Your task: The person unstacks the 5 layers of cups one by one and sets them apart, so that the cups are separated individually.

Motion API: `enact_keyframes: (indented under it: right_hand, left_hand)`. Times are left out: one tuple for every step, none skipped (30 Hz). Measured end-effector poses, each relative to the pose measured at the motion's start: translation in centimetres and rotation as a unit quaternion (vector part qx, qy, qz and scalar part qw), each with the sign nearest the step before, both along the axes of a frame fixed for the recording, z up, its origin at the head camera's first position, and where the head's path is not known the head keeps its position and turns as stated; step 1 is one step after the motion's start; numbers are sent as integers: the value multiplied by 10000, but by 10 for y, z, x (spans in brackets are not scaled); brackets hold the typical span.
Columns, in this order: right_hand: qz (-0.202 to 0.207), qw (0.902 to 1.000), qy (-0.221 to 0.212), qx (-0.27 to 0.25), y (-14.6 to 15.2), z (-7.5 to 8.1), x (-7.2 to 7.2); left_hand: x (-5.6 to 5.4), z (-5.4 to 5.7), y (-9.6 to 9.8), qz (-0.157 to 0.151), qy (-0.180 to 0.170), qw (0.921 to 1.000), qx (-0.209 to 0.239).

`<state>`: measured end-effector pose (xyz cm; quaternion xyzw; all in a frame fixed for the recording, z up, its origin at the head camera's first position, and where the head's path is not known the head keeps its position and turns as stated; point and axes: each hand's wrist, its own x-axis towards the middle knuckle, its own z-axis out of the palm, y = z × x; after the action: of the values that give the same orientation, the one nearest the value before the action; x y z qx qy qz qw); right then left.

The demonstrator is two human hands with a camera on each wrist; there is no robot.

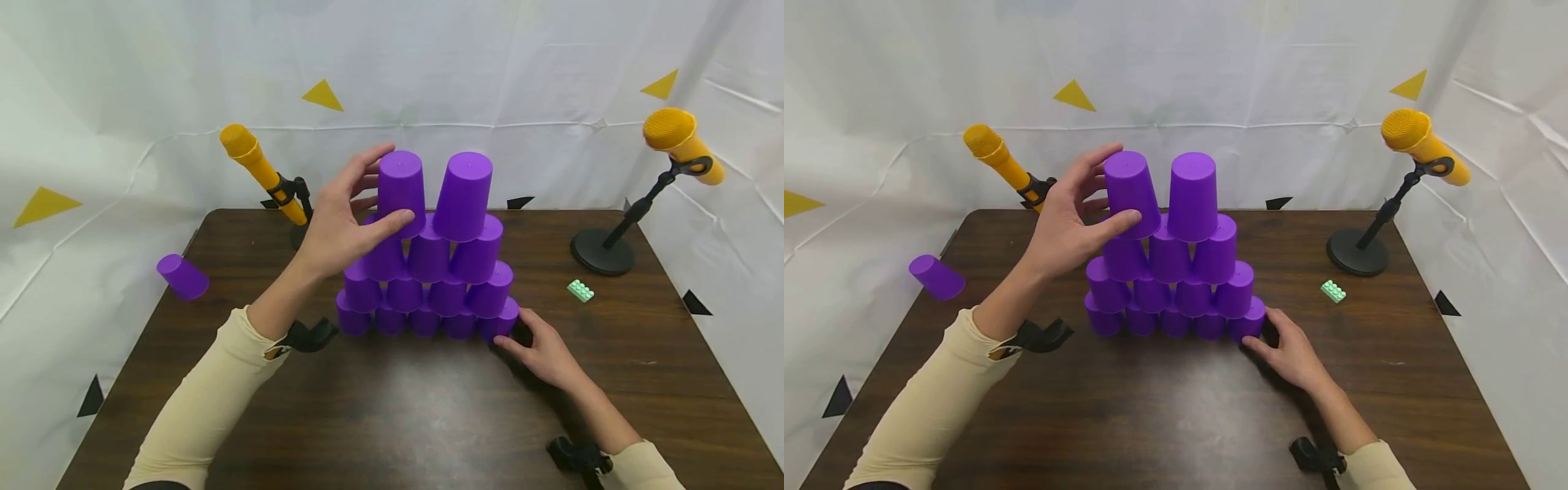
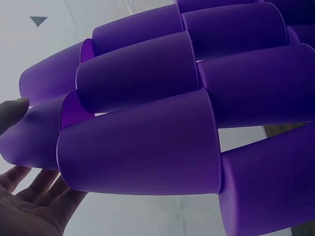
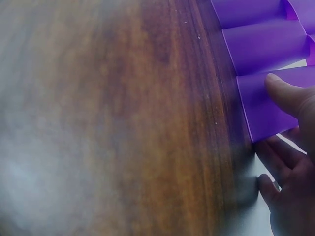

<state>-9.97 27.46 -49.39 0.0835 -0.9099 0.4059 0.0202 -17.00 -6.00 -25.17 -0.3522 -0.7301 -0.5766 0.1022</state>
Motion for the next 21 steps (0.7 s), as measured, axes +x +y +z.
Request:
enact_keyframes:
  right_hand:
    - [5,10000,-5,-2,0,0,0]
    - [8,10000,-5,-1,0,0,0]
    - [10,10000,-9,-5,0,0,0]
    - [7,10000,-11,-7,0,-1,0]
    - [16,10000,-12,-8,0,-1,0]
    - [25,10000,-13,-12,0,-1,0]
    - [31,10000,-14,-15,0,-1,0]
    - [38,10000,-14,-22,0,-1,0]
    - [44,10000,-13,-29,-1,-1,-1]
    - [49,10000,-11,-37,-1,-1,-1]
    - [50,10000,3,-42,-1,-1,-1]
    - [51,10000,14,-48,-1,-2,-1]
    - [49,10000,32,-49,-1,-2,-1]
    - [46,10000,59,-49,-1,-3,-1]
    - [35,10000,76,-50,-1,-3,-1]
    - [27,9999,94,-51,-1,-4,-1]
    - [15,9999,108,-43,0,-4,-1]
    - [12,9999,109,-40,0,-4,-1]
    - [9,9999,113,-37,0,-4,-1]
    - [9,9999,110,-38,0,-4,-1]
    - [9,9999,98,-37,0,-4,-1]
  left_hand:
    - [0,-1,1,-13,23,10000,-3]
    - [0,-1,1,-10,53,10000,-9]
    - [0,-1,1,5,56,10000,-17]
    - [0,-2,1,8,60,10000,-8]
    - [0,-2,2,16,54,10000,9]
    - [0,-2,2,32,46,10000,31]
    - [1,-3,1,44,23,10000,51]
    - [1,-3,1,54,9,10000,79]
    - [2,-3,1,69,-25,9999,115]
    - [3,-3,0,79,-40,9998,173]
    - [3,-4,-1,123,-71,9996,231]
    - [4,-4,-2,175,-85,9994,294]
    - [5,-4,-4,238,-80,9990,362]
    - [6,-4,-7,318,-58,9985,438]
    - [7,-4,-11,396,-33,9978,526]
    - [8,-4,-15,471,26,9969,624]
    - [5,-7,-21,526,150,9958,733]
    - [6,-8,-26,597,244,9946,816]
    - [7,-10,-33,671,343,9932,890]
    - [8,-12,-40,770,414,9913,980]
    - [9,-15,-47,864,458,9894,1070]
